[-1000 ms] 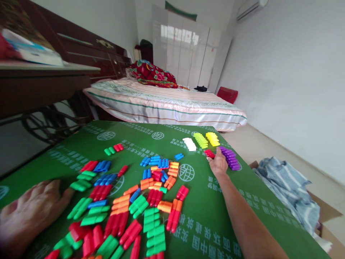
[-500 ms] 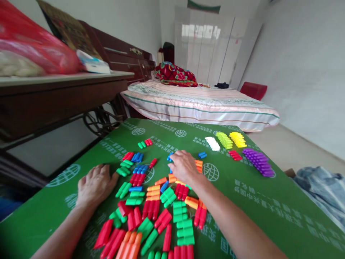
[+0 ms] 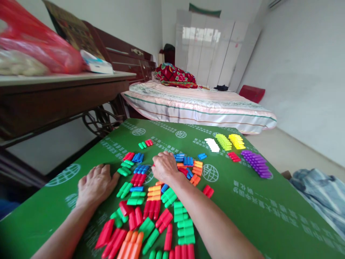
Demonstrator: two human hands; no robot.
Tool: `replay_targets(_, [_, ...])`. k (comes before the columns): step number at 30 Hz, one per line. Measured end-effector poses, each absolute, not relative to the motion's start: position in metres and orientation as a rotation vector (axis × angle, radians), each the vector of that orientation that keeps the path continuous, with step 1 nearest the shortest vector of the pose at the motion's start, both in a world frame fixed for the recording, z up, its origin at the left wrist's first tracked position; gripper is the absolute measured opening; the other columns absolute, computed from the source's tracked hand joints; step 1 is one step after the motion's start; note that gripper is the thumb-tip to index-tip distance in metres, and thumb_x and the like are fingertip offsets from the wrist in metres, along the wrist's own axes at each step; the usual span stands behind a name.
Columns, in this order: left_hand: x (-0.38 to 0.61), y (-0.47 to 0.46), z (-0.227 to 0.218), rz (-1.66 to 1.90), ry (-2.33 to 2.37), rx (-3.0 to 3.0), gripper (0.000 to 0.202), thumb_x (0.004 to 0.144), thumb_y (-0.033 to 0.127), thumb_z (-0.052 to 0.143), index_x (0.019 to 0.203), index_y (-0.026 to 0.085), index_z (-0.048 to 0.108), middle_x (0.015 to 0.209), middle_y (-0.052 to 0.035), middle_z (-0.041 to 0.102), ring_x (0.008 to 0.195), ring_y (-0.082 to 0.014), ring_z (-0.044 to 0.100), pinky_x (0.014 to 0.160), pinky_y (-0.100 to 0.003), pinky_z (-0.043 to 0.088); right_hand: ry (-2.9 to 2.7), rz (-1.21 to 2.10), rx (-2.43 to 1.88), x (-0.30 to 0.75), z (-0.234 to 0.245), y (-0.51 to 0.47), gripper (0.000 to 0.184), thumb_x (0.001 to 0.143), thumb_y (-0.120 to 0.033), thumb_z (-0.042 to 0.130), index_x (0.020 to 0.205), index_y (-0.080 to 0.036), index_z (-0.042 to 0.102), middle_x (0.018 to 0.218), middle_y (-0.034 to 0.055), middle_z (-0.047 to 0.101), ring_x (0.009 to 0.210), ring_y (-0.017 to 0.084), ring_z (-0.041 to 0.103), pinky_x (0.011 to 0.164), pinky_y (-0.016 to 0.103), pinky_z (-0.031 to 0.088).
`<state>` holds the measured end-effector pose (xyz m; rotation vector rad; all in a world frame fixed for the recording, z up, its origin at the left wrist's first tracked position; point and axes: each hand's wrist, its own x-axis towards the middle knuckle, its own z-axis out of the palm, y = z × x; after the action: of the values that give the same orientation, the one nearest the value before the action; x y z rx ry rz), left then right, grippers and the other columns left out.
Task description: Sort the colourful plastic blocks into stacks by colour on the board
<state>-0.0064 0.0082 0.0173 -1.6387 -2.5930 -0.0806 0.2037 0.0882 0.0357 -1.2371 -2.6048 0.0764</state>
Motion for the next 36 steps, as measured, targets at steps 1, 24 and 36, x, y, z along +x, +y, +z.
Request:
replay_targets(1, [-0.007,0.009,0.018,-0.085,-2.59,-1.65,0.062,0.087,0.047,0.012,0.124,0.008,0.044,0.141,-0.0197,0.04,0.134,-0.0336,0.032,0.108,-0.051,0.031,-2.553,0.084,-1.227,0.216,0.038,0.086,0.021,0.085,-0.033,0.061,0.097,-0.019,0.07,0.101,0.0081,0.071,0.102,0.022,0.059,0.092,0.034,0.043])
replay_targets(24, [-0.013,0.019,0.023,0.014,-2.638,-1.629,0.081,0.078,0.056,-0.005,0.125,0.011,0.043,0.141,-0.0166,0.04,0.132,-0.0331,0.033,0.105,-0.051,0.032,-1.492,0.017,-2.482,0.482,-0.014,0.116,0.05,0.092,-0.041,0.048,0.136,-0.018,0.037,0.106,0.0129,0.07,0.095,0.026,0.069,0.078,0.036,0.053])
replay_targets(36, [-0.005,0.019,0.029,0.007,-2.663,-1.624,0.082,0.078,0.054,-0.004,0.127,0.008,0.043,0.141,-0.0184,0.04,0.132,-0.0342,0.033,0.106,-0.051,0.031,-1.56,-0.047,-2.482,0.483,-0.016,0.118,0.049,0.093,-0.041,0.046,0.135,-0.017,0.039,0.105,0.0136,0.068,0.094,0.025,0.067,0.08,0.036,0.05])
